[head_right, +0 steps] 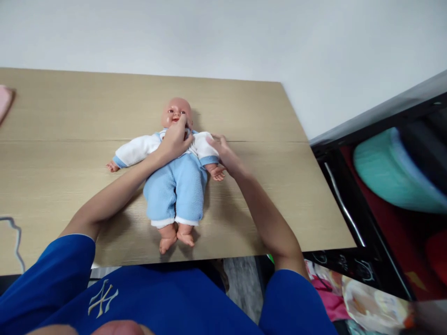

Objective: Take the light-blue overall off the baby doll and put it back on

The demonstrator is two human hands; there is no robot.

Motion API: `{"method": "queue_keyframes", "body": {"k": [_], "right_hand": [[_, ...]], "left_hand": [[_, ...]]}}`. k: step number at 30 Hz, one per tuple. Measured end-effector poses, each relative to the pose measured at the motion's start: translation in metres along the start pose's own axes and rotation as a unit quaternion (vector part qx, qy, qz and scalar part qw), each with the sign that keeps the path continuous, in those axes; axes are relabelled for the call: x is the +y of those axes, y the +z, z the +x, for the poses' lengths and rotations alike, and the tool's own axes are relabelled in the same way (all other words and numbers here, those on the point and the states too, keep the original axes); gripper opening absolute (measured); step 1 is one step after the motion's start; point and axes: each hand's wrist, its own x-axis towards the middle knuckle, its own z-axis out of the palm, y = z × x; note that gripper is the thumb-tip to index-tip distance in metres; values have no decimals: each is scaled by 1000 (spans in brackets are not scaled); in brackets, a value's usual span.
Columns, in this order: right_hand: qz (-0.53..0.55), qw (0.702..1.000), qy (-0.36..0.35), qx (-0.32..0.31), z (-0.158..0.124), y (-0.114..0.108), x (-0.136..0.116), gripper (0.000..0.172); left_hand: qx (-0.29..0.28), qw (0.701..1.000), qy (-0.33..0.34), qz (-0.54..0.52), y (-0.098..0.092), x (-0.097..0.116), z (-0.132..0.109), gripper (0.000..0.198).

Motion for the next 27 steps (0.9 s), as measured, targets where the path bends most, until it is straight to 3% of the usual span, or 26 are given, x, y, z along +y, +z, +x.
{"method": "queue_keyframes", "body": {"k": [3, 7, 11, 16, 21, 24, 27], "right_hand": [[-13, 999, 29, -29, -30, -25, -8, 91], [-81, 997, -2, 5, -38, -76, -14, 56], [-55, 998, 5, 36, -22, -106, 5, 57], [-18, 997, -16, 71, -15, -103, 47, 72], [-21, 994, -24, 102, -13, -96, 76, 76], [-60, 988, -44, 136, -12, -87, 82, 71], [-178, 955, -98, 215, -17, -71, 74, 58]], "left_hand": [[3, 1000, 5, -15, -1, 0, -1, 32], [15, 1000, 18, -15, -4, 0, 0, 35], [10, 999, 29, -8, -8, 2, 0, 32], [-4, 999, 26, -35, -11, 7, -2, 25], [-12, 999, 29, -22, -9, 5, -3, 22], [-35, 998, 49, -12, -11, 10, -2, 21], [-42, 995, 87, 25, -19, 27, -6, 23]]}}
